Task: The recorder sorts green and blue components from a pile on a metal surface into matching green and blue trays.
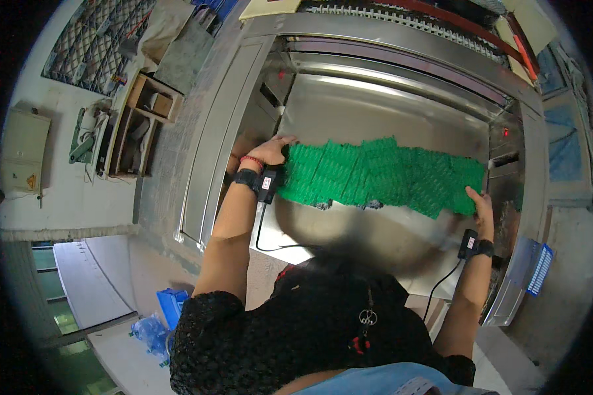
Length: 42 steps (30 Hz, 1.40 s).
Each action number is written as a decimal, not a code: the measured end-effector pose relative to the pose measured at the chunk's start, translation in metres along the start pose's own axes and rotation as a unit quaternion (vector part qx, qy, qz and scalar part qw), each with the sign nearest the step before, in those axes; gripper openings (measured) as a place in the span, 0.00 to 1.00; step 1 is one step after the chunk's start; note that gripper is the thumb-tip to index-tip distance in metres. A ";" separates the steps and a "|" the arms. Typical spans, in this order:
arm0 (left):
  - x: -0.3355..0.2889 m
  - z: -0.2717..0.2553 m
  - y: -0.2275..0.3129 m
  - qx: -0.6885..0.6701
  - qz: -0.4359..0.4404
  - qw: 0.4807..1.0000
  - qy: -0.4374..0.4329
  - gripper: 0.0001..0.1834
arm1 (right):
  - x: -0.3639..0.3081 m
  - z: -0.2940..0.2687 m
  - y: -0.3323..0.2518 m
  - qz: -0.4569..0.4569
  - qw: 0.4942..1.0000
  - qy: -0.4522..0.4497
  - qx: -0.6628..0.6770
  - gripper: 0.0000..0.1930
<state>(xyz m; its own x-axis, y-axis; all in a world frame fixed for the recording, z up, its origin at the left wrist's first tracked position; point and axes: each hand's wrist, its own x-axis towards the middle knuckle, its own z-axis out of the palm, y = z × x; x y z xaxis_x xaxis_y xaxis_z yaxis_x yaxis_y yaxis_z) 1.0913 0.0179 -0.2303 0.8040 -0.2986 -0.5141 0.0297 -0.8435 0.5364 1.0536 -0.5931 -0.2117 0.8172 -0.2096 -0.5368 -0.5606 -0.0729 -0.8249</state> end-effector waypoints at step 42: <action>0.055 0.141 0.290 0.220 0.401 0.875 0.160 0.49 | -0.193 -0.011 0.046 -0.164 0.928 0.258 -0.213 0.25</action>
<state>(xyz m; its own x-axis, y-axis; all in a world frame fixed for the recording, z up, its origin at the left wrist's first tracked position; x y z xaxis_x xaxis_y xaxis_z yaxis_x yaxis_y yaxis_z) 1.0605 -0.3060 -0.1974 0.5889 -0.7922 0.1603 -0.7948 -0.5317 0.2925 0.8688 -0.5663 -0.1444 0.8416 -0.5396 -0.0219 -0.3847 -0.5705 -0.7256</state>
